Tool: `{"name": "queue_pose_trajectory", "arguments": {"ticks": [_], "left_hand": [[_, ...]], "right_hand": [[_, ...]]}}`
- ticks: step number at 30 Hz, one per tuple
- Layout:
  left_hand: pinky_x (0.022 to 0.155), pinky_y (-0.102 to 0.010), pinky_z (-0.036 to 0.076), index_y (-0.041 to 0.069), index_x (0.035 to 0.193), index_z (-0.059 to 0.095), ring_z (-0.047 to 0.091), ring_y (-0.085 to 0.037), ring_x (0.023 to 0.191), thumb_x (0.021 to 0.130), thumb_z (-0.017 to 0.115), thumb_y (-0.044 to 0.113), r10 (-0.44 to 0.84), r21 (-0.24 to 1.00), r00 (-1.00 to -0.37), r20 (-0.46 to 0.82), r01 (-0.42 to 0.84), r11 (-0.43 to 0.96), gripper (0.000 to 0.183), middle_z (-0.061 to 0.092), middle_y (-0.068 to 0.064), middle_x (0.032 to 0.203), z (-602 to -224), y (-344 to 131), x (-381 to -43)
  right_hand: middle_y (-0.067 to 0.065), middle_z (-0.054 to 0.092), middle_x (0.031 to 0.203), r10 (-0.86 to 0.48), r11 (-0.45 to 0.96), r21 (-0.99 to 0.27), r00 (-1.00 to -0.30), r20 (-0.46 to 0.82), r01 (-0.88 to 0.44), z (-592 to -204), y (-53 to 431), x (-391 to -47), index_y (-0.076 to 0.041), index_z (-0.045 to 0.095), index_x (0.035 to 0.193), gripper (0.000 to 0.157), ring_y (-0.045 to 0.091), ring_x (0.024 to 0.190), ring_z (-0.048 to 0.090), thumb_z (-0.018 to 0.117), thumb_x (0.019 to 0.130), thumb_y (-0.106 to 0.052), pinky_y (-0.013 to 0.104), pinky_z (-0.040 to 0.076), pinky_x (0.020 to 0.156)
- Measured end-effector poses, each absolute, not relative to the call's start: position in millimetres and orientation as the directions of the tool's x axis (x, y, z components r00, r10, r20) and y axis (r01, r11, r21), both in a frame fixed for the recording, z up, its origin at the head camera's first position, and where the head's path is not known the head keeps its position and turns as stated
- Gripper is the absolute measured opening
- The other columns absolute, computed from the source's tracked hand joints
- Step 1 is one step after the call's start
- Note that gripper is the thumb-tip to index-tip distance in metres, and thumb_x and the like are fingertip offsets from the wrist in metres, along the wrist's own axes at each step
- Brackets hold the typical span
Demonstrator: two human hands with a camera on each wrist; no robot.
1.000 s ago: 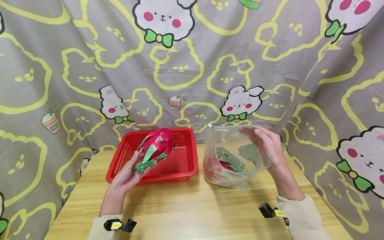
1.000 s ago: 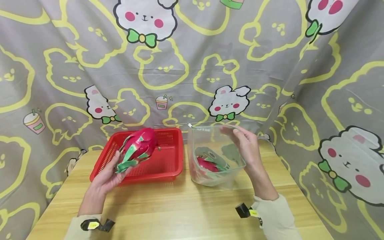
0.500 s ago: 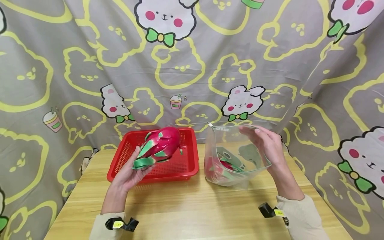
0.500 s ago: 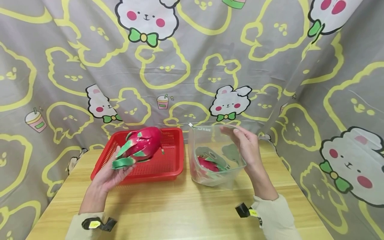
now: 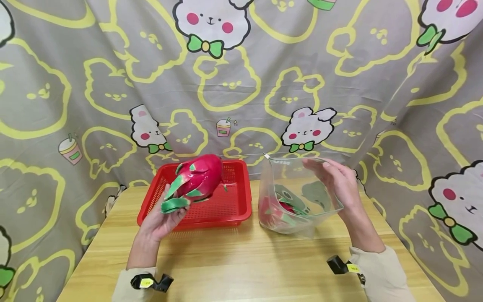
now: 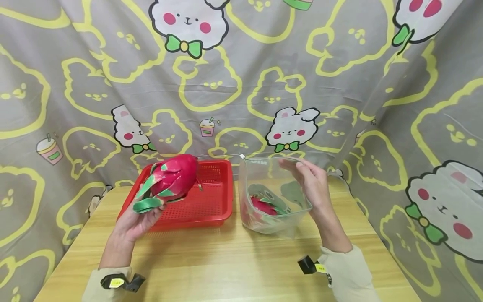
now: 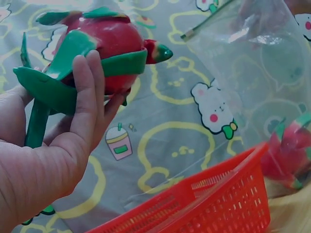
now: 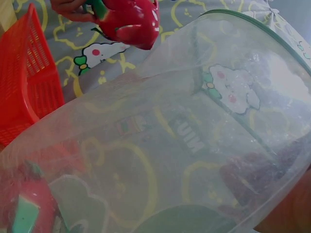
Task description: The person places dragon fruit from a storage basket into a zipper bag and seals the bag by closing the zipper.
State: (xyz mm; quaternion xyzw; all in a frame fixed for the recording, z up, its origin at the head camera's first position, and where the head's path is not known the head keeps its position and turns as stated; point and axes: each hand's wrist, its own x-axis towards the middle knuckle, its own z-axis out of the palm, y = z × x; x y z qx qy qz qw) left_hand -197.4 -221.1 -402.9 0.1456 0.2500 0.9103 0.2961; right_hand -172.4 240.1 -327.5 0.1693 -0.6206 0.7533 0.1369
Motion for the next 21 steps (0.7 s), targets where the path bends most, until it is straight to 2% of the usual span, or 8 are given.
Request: {"name": "queue_pose_trajectory", "arguments": {"ticks": [2,6,13,16,19,21], "left_hand": [[0.093,-0.03,0.056,0.009,0.131,0.064,0.073,-0.026,0.102,0.106,0.047,0.043,0.601,0.527,-0.791,0.114,-0.465,-0.712,0.045,0.073,-0.016,0.112,-402.3,-221.2,-196.6],[0.092,-0.031,0.057,0.01,0.131,0.064,0.074,-0.025,0.098,0.108,0.042,0.042,0.573,0.547,-0.812,0.11,-0.432,-0.717,0.045,0.075,-0.016,0.108,-401.1,-222.4,-195.1],[0.088,-0.029,0.058,0.012,0.13,0.063,0.074,-0.021,0.098,0.109,0.042,0.042,0.563,0.667,-0.817,0.128,-0.349,-0.658,0.042,0.076,-0.011,0.111,-400.7,-223.6,-191.9],[0.093,-0.031,0.057,0.013,0.127,0.067,0.075,-0.019,0.099,0.11,0.041,0.037,0.563,0.658,-0.814,0.141,-0.348,-0.668,0.039,0.076,-0.01,0.11,-403.8,-222.5,-190.2],[0.1,-0.036,0.052,0.013,0.128,0.068,0.073,-0.02,0.106,0.11,0.041,0.034,0.561,0.626,-0.812,0.16,-0.356,-0.694,0.039,0.075,-0.01,0.117,-406.1,-221.1,-188.7],[0.103,-0.037,0.05,0.014,0.13,0.068,0.073,-0.02,0.107,0.109,0.043,0.037,0.557,0.621,-0.815,0.163,-0.354,-0.699,0.04,0.074,-0.009,0.119,-405.8,-219.4,-188.7]], "right_hand": [[0.013,0.073,0.122,-0.005,-0.199,-0.888,-0.905,0.425,-0.416,-327.6,240.7,-171.9,0.015,0.061,0.13,0.038,0.023,0.12,0.066,0.043,0.111,-0.013,0.028,0.043,0.11],[0.013,0.073,0.122,-0.007,-0.206,-0.886,-0.904,0.427,-0.416,-327.5,241.3,-171.5,0.015,0.061,0.129,0.038,0.023,0.12,0.066,0.044,0.111,-0.013,0.029,0.043,0.111],[0.012,0.073,0.121,-0.001,-0.202,-0.889,-0.908,0.419,-0.41,-325.2,240.6,-170.8,0.014,0.062,0.129,0.038,0.022,0.119,0.067,0.045,0.111,-0.014,0.028,0.043,0.11],[0.009,0.074,0.119,0.003,-0.183,-0.897,-0.913,0.408,-0.402,-322.5,239.3,-170.6,0.012,0.063,0.129,0.038,0.02,0.119,0.067,0.046,0.11,-0.016,0.026,0.043,0.109],[0.008,0.075,0.119,0.016,-0.155,-0.904,-0.916,0.401,-0.399,-320.1,238.4,-171.2,0.011,0.063,0.13,0.038,0.018,0.118,0.067,0.047,0.11,-0.018,0.025,0.044,0.109],[0.007,0.075,0.118,0.033,-0.132,-0.904,-0.913,0.406,-0.407,-318.7,237.8,-171.4,0.012,0.063,0.13,0.039,0.018,0.118,0.067,0.045,0.111,-0.017,0.025,0.044,0.108]]}}
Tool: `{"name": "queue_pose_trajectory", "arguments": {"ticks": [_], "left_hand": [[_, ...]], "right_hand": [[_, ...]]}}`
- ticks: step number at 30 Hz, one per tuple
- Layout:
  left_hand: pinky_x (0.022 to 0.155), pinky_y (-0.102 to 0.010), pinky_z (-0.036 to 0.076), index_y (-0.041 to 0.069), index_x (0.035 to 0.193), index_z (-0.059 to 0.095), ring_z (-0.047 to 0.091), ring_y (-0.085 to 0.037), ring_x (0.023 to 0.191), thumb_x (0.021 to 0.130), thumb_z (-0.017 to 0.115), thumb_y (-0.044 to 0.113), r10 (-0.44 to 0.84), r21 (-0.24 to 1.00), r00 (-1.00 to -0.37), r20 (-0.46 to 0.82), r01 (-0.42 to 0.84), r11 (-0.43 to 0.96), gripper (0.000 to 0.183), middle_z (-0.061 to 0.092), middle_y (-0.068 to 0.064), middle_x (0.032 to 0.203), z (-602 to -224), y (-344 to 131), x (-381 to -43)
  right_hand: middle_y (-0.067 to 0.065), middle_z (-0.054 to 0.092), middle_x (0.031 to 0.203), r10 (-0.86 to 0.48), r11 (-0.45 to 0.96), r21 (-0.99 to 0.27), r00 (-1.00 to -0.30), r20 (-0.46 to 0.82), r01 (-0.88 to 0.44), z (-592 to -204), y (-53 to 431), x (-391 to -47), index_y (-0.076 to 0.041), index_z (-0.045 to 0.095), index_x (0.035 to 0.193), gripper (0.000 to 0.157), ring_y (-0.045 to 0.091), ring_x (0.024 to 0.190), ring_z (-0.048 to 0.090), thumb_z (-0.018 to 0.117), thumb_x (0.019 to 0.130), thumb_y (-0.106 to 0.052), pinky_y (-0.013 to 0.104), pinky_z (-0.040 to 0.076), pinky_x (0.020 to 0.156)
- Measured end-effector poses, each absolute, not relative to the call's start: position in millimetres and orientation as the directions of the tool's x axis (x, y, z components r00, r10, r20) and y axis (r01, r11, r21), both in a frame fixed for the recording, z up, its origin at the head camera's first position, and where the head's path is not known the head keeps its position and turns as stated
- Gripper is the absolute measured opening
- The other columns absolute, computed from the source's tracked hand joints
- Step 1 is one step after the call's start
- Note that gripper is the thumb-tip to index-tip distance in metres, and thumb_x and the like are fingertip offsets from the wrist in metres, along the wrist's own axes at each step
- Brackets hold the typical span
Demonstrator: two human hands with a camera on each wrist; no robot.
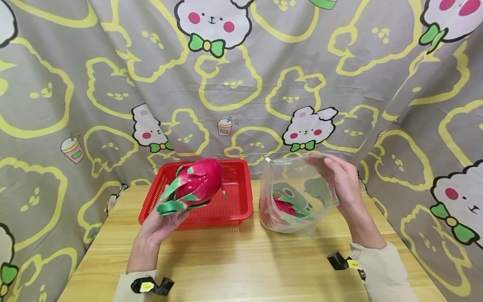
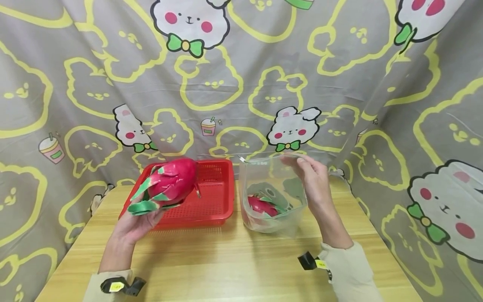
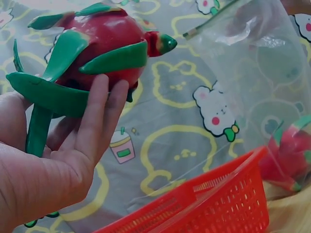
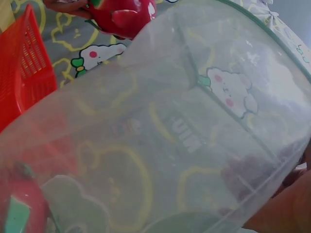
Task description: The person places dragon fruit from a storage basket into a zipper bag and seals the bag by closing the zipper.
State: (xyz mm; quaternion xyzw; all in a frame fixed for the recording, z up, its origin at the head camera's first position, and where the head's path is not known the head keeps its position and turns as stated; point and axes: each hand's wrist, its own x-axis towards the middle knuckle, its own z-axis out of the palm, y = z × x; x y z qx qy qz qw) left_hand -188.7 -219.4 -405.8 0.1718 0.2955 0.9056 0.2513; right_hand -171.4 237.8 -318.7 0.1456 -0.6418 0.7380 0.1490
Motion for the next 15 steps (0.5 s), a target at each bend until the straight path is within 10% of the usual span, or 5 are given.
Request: {"name": "queue_pose_trajectory", "arguments": {"ticks": [15], "left_hand": [[0.105,-0.037,0.048,0.019,0.136,0.065,0.068,-0.02,0.118,0.11,0.03,0.038,0.542,0.66,-0.826,0.155,-0.322,-0.679,0.048,0.068,-0.003,0.131,-402.3,-205.8,-190.9]], "right_hand": [[0.007,0.075,0.113,0.1,-0.116,-0.889,-0.896,0.433,-0.443,-303.3,233.5,-183.8,0.013,0.064,0.126,0.036,0.019,0.114,0.067,0.042,0.11,-0.011,0.025,0.044,0.109]]}}
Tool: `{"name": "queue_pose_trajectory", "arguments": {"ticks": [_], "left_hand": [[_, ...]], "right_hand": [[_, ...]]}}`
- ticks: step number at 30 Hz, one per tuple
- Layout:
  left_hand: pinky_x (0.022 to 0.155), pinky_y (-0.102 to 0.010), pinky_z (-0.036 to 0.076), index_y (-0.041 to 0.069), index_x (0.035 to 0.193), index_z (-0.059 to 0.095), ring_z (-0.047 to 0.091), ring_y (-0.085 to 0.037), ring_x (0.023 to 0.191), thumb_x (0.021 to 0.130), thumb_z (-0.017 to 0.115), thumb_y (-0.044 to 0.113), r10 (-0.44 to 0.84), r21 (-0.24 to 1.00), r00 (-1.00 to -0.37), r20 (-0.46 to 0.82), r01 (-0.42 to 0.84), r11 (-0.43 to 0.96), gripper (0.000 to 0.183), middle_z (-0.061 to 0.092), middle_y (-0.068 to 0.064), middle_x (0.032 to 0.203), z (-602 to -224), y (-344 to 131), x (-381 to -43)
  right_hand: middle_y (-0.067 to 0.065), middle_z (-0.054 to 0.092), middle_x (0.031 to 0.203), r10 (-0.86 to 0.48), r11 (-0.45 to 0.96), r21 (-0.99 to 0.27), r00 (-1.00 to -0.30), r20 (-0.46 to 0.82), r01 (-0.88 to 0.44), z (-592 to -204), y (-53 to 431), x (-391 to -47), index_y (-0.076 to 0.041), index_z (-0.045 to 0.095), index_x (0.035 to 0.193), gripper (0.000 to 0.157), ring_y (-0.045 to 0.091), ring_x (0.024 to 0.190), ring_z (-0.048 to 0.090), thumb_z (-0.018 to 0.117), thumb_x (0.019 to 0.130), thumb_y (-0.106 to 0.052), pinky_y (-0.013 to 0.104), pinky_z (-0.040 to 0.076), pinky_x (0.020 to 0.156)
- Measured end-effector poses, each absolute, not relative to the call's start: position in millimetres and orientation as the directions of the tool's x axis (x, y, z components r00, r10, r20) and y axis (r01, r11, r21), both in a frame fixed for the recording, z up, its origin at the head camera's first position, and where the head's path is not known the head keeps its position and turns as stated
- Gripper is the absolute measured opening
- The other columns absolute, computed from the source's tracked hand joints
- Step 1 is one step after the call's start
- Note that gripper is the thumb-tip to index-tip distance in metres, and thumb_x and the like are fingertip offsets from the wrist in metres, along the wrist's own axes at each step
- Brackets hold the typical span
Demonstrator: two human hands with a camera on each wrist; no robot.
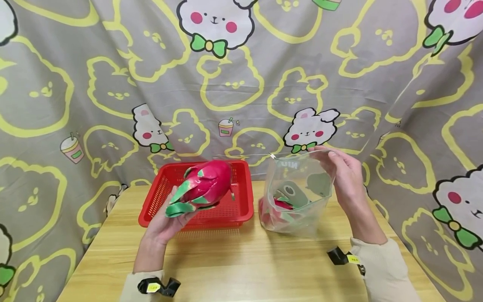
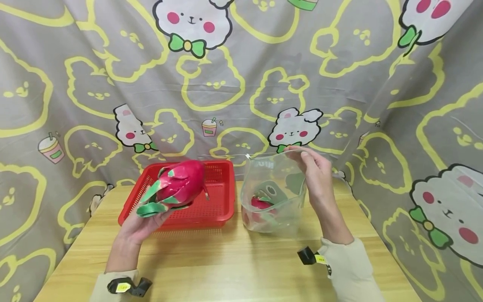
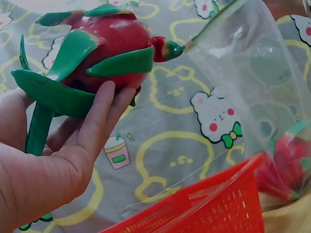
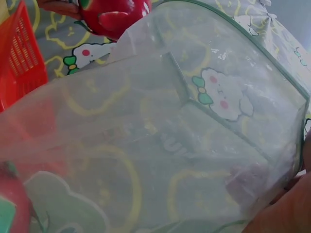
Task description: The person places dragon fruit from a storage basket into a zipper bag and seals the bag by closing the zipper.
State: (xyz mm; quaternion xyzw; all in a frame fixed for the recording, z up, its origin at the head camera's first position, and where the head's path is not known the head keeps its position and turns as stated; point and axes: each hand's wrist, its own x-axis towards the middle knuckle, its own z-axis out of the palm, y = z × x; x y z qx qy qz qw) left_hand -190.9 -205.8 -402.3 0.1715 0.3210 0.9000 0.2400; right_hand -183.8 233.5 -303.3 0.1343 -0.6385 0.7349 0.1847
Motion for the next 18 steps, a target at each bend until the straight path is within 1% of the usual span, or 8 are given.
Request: {"name": "queue_pose_trajectory", "arguments": {"ticks": [3,6,9,12,18], "left_hand": [[0.104,-0.037,0.049,0.02,0.135,0.065,0.067,-0.02,0.117,0.109,0.037,0.039,0.531,0.657,-0.835,0.145,-0.32,-0.683,0.043,0.069,-0.003,0.131,-402.6,-201.2,-191.6],[0.104,-0.037,0.05,0.019,0.134,0.065,0.068,-0.02,0.116,0.108,0.043,0.039,0.522,0.644,-0.84,0.147,-0.319,-0.695,0.039,0.069,-0.004,0.13,-404.4,-196.9,-193.2],[0.103,-0.038,0.05,0.018,0.133,0.065,0.068,-0.02,0.116,0.108,0.045,0.038,0.526,0.624,-0.836,0.159,-0.328,-0.709,0.038,0.069,-0.004,0.13,-406.7,-193.0,-195.4],[0.102,-0.039,0.05,0.018,0.132,0.066,0.069,-0.021,0.115,0.108,0.046,0.037,0.532,0.613,-0.831,0.165,-0.336,-0.715,0.037,0.069,-0.005,0.13,-408.8,-189.4,-197.2],[0.102,-0.039,0.051,0.019,0.132,0.066,0.069,-0.02,0.113,0.107,0.049,0.038,0.532,0.625,-0.836,0.138,-0.343,-0.701,0.036,0.069,-0.004,0.129,-412.2,-181.7,-198.4]], "right_hand": [[0.007,0.076,0.111,0.122,-0.114,-0.887,-0.892,0.435,-0.448,-301.0,234.2,-186.7,0.014,0.063,0.125,0.035,0.017,0.112,0.068,0.042,0.11,-0.01,0.024,0.045,0.107],[0.009,0.076,0.109,0.145,-0.122,-0.88,-0.886,0.441,-0.459,-298.2,235.8,-189.8,0.015,0.064,0.124,0.035,0.017,0.105,0.071,0.041,0.109,-0.007,0.024,0.048,0.103],[0.009,0.076,0.107,0.174,-0.125,-0.88,-0.883,0.436,-0.459,-295.2,238.4,-192.1,0.016,0.065,0.122,0.034,0.019,0.099,0.072,0.043,0.109,-0.007,0.024,0.052,0.096],[0.008,0.077,0.107,0.206,-0.111,-0.884,-0.881,0.426,-0.453,-292.4,241.4,-194.0,0.014,0.066,0.121,0.034,0.019,0.097,0.073,0.044,0.109,-0.008,0.024,0.052,0.091],[0.007,0.076,0.106,0.24,-0.106,-0.883,-0.873,0.424,-0.458,-287.6,246.0,-199.0,0.015,0.066,0.121,0.034,0.017,0.1,0.071,0.044,0.108,-0.007,0.022,0.051,0.095]]}}
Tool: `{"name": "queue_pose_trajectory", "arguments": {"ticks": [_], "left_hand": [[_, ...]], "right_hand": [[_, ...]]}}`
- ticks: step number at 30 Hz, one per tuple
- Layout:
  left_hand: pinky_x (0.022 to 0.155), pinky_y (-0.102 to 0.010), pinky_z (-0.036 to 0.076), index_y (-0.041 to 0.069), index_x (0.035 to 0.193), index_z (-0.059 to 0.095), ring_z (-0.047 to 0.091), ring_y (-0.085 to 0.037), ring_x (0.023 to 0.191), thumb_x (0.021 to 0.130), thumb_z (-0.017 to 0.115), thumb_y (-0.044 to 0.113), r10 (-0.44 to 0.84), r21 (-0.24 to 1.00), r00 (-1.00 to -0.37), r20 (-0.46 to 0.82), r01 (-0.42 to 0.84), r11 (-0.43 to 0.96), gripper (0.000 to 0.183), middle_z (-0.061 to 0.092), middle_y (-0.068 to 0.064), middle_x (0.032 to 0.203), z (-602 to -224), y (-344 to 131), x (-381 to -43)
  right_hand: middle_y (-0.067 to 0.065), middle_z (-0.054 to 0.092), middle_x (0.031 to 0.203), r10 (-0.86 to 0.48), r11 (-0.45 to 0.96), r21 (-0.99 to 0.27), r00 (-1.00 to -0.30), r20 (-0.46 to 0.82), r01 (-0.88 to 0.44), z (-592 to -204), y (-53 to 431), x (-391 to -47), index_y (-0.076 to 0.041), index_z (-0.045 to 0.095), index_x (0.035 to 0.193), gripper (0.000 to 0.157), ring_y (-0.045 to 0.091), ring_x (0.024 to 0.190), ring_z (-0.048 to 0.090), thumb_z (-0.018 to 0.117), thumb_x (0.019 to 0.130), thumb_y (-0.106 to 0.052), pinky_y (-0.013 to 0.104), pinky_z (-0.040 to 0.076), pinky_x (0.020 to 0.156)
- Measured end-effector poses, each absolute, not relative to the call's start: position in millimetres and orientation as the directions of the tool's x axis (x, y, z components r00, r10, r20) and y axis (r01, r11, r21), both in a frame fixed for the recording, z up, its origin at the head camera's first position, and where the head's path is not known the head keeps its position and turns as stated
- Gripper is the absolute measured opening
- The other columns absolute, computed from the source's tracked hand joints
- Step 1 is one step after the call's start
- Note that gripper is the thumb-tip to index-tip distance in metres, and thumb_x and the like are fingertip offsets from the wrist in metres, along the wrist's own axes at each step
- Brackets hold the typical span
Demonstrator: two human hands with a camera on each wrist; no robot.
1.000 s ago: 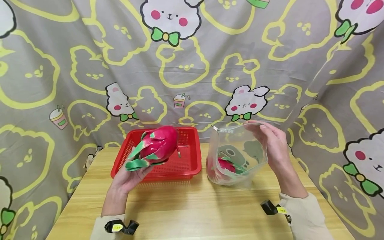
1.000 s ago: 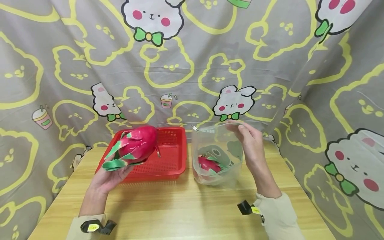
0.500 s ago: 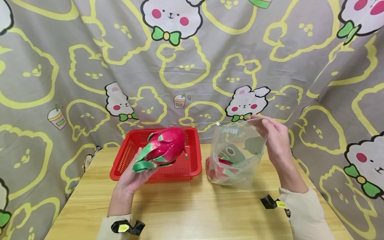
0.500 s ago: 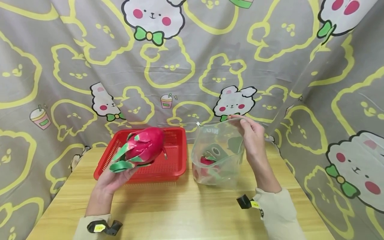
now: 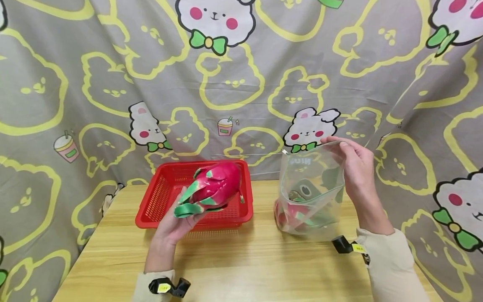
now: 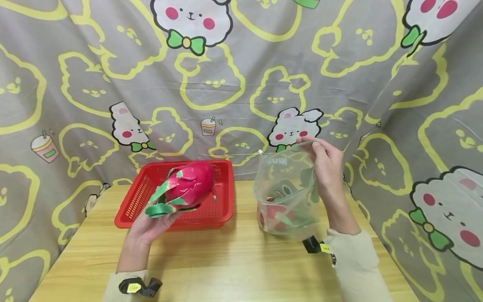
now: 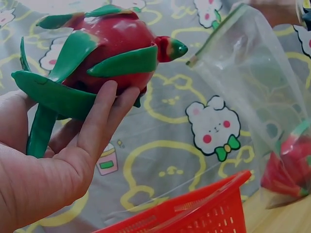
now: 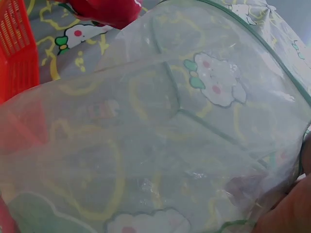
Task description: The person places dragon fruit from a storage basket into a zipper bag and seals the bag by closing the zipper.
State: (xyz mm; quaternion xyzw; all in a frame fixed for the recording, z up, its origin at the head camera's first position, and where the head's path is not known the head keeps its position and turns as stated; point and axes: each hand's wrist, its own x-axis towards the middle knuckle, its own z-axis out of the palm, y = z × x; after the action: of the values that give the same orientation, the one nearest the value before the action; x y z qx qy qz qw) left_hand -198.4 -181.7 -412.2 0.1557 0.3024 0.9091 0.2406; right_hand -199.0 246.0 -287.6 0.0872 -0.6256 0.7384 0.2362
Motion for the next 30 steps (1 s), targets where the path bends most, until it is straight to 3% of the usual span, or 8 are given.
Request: {"name": "queue_pose_trajectory", "arguments": {"ticks": [9,14,19,23,30], "left_hand": [[0.1,-0.038,0.053,0.021,0.135,0.063,0.07,-0.02,0.111,0.104,0.057,0.036,0.545,0.649,-0.833,0.101,-0.36,-0.67,0.034,0.067,-0.005,0.13,-405.6,-167.9,-193.4],[0.099,-0.036,0.054,0.021,0.137,0.06,0.069,-0.018,0.108,0.104,0.055,0.04,0.575,0.684,-0.814,0.08,-0.375,-0.626,0.039,0.064,-0.005,0.13,-396.7,-161.1,-192.5],[0.1,-0.039,0.052,0.018,0.146,0.046,0.067,-0.021,0.115,0.103,0.058,0.043,0.578,0.708,-0.815,0.031,-0.391,-0.589,0.052,0.06,-0.007,0.135,-386.3,-152.6,-193.2],[0.101,-0.04,0.051,0.017,0.153,0.034,0.065,-0.023,0.12,0.103,0.058,0.042,0.58,0.722,-0.814,0.013,-0.394,-0.569,0.06,0.057,-0.008,0.139,-378.4,-148.4,-193.3],[0.1,-0.042,0.053,0.017,0.157,0.027,0.063,-0.024,0.121,0.104,0.061,0.036,0.574,0.749,-0.819,0.016,-0.371,-0.549,0.067,0.049,-0.009,0.145,-362.9,-140.0,-195.8]], "right_hand": [[0.005,0.076,0.11,0.25,-0.016,-0.902,-0.875,0.414,-0.431,-283.6,248.8,-192.3,0.008,0.071,0.12,0.033,0.016,0.113,0.066,0.047,0.108,-0.011,0.026,0.046,0.106],[0.004,0.076,0.115,0.207,0.068,-0.915,-0.892,0.402,-0.397,-286.6,249.9,-183.8,0.007,0.07,0.123,0.034,0.014,0.117,0.064,0.048,0.109,-0.015,0.024,0.045,0.105],[0.0,0.077,0.113,0.191,0.141,-0.92,-0.902,0.387,-0.365,-290.2,250.5,-178.2,0.006,0.069,0.125,0.038,0.012,0.117,0.064,0.046,0.11,-0.02,0.03,0.043,0.105],[0.001,0.077,0.113,0.17,0.115,-0.915,-0.9,0.401,-0.386,-292.2,251.4,-176.3,0.008,0.068,0.126,0.038,0.012,0.115,0.065,0.047,0.11,-0.019,0.025,0.044,0.103],[-0.001,0.077,0.112,0.158,0.134,-0.914,-0.902,0.401,-0.383,-292.9,254.4,-173.4,0.003,0.068,0.129,0.038,0.009,0.111,0.068,0.048,0.11,-0.022,0.023,0.046,0.099]]}}
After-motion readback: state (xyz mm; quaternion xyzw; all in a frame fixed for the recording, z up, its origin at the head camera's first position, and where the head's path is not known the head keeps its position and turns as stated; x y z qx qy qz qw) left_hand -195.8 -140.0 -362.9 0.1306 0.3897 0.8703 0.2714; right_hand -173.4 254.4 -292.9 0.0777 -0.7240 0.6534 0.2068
